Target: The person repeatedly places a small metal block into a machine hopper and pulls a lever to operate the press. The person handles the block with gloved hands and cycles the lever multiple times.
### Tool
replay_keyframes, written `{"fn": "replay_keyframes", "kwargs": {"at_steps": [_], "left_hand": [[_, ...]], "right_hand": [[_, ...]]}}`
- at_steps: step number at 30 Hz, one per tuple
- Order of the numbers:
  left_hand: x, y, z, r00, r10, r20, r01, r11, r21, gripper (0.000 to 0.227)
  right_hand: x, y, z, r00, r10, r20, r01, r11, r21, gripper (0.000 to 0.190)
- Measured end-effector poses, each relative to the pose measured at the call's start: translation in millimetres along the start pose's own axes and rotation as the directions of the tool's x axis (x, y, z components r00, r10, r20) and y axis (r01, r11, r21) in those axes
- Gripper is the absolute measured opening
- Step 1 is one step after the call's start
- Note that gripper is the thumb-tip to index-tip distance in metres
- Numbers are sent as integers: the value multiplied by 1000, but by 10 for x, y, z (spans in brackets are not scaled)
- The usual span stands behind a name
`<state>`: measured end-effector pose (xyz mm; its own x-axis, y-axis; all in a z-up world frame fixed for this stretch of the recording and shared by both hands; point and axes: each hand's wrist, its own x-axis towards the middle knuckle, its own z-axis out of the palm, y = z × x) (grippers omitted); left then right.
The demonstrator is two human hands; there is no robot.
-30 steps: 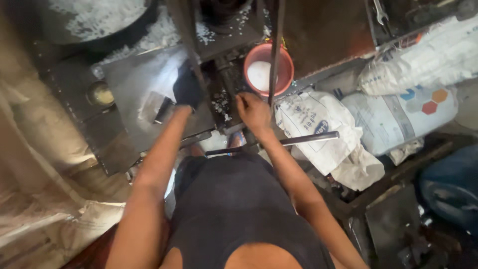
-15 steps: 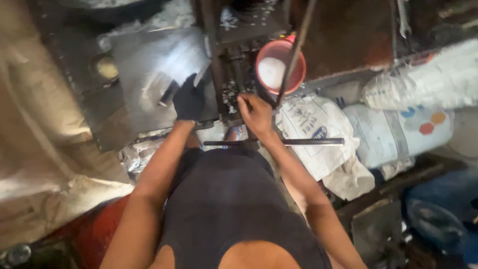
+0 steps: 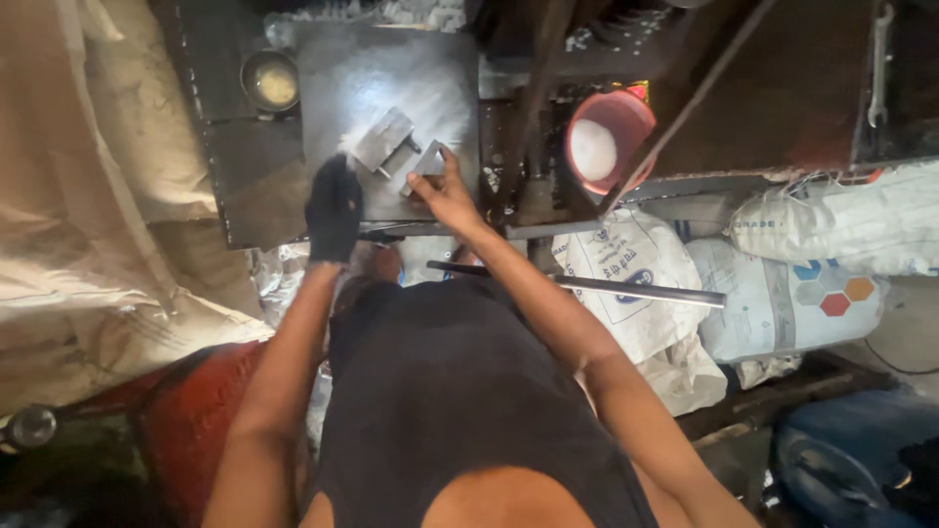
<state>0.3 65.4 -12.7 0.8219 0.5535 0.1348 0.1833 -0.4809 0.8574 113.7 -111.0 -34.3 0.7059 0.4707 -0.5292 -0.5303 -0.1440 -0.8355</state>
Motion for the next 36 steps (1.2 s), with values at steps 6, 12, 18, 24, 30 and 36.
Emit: {"fn": "replay_keyframes", "kwargs": {"at_steps": [6,12,18,24,30,36], "left_hand": [[638,-22,-147,905,-103,413,101,995,26,47],[650,263,-8,942,-73,328,10,982,188,74],[756,385,309,957,-124,262,42,954,296,69],[1170,574,713,934,-88,347,25,983,183,72],[1563,792,1234,888,-89,451,-10,977,214,73],[1580,757,1597,925,-52,375,77,996,-53,87]], "right_hand": [[193,118,286,999,32,-38,-24,982,190,92],[-194,-143,153,998,-26,-56,26,1000,1,56],[-1190,-438,-530,865,-426,-267,344,888,-303,21],[-1023,-650,-1306,485,-831,-271,167,392,-905,17],[-906,-557,-1418,592,-678,-435,11,547,-837,22],[-934,-637,-1365,562,-730,-389,28,487,-873,19]]}}
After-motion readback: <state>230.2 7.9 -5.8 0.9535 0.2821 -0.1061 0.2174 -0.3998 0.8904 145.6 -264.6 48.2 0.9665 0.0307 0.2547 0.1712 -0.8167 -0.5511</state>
